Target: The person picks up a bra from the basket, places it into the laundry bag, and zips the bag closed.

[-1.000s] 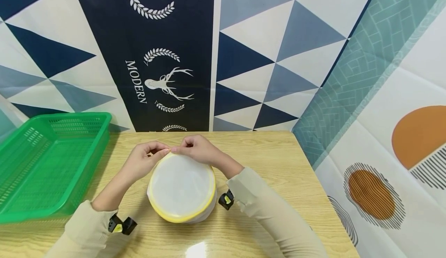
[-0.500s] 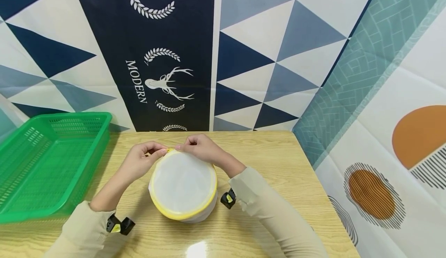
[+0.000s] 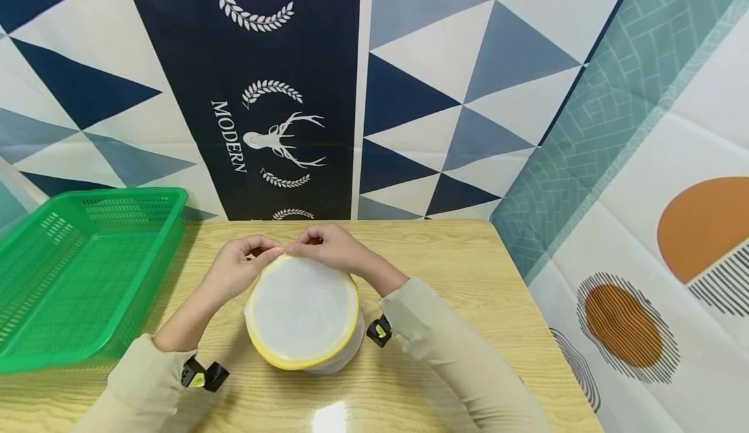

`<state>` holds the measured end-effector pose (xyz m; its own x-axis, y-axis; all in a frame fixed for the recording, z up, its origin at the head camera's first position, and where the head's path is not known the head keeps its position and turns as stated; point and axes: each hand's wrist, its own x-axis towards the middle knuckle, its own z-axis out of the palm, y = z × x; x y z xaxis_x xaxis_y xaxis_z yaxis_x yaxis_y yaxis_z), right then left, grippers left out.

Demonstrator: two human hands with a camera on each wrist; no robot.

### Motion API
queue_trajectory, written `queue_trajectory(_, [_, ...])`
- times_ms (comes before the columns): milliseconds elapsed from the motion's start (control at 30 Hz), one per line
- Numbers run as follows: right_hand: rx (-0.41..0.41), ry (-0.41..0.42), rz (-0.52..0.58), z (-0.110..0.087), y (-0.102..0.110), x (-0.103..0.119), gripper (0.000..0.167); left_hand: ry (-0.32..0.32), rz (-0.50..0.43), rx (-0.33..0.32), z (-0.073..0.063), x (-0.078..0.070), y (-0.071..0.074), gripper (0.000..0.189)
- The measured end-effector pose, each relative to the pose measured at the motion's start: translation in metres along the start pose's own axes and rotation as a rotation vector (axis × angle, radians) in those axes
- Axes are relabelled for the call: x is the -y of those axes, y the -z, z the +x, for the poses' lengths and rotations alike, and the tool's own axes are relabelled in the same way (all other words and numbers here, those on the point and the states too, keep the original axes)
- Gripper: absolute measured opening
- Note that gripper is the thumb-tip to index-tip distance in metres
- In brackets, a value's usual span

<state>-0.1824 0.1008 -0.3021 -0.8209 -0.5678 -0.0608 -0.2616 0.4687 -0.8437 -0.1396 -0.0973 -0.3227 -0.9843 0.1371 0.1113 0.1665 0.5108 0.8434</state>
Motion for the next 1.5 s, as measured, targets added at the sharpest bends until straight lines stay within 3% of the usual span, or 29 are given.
queue_trajectory(267, [0.031,-0.003,0.012,-0.002,0.001,0.001,0.020,-0.007,-0.006,0.000,0.001,-0.001,-0.001,0.018])
queue_trajectory(833, [-0.036,-0.067,0.048,-0.008,0.007,-0.002,0.026,-0.031,0.026,-0.024,-0.003,-0.003,0.002,0.016])
queue_trajectory(1100, [-0.037,-0.072,0.111,-0.009,0.008,0.000,0.024,-0.043,0.039,-0.035,-0.003,-0.005,0.004,0.015])
queue_trajectory(1500, [-0.078,-0.182,0.268,-0.014,0.003,0.007,0.024,-0.046,0.047,-0.024,-0.004,-0.009,0.009,0.015])
